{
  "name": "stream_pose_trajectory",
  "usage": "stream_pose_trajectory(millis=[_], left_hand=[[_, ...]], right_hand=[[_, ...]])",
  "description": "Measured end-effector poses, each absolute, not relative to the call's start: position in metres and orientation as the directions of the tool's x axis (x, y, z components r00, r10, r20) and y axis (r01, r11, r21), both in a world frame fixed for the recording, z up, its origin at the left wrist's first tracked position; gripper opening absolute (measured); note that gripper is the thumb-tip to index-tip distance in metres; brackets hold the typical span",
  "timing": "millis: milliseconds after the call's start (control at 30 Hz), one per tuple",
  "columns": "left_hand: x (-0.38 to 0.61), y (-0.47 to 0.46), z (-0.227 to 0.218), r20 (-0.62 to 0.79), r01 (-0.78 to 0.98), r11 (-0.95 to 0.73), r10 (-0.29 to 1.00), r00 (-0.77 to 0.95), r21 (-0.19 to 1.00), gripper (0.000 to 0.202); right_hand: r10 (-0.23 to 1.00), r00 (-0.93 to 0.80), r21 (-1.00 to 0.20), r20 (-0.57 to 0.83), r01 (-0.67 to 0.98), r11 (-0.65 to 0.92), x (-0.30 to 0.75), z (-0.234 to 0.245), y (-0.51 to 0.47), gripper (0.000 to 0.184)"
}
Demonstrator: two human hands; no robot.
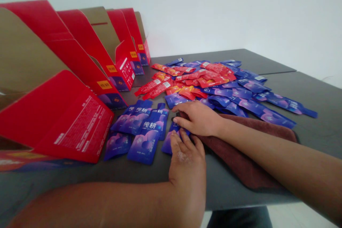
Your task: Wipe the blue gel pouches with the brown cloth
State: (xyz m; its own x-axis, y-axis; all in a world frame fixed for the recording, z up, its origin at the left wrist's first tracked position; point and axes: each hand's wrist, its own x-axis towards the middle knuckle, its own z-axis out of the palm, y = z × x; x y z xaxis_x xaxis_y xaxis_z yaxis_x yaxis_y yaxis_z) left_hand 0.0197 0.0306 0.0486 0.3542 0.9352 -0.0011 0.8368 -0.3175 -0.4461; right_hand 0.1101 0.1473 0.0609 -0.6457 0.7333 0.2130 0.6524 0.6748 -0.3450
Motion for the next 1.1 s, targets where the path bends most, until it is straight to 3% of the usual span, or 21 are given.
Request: stream_pose_trajectory(millis=[167,667,800,1100], left_hand=[[0.0197,0.0292,0.0456,0.006,0.846,-0.306,0.939,0.343,-0.437,0.043],[0.0211,0.0314,0.0503,-0.019,0.822,-0.306,0.941,0.339,-0.479,0.044],[0.0212,0.0315,0.0500,-0.011,0.830,-0.303,0.941,0.338,-0.469,0.044],[0.0197,0.0321,0.0474,0.007,0.854,-0.315,0.937,0.349,-0.414,0.043]], right_hand=[[0.716,-0.661,-0.347,0.225,0.633,0.692,0.1111,0.0598,0.1472,0.037],[0.453,-0.838,-0.405,0.303,0.317,0.858,0.1144,0.0595,0.1486,0.035],[0.487,-0.822,-0.391,0.294,0.362,0.846,0.1136,0.0589,0.1483,0.033],[0.714,-0.660,-0.332,0.236,0.635,0.697,0.1107,0.0596,0.1480,0.036]])
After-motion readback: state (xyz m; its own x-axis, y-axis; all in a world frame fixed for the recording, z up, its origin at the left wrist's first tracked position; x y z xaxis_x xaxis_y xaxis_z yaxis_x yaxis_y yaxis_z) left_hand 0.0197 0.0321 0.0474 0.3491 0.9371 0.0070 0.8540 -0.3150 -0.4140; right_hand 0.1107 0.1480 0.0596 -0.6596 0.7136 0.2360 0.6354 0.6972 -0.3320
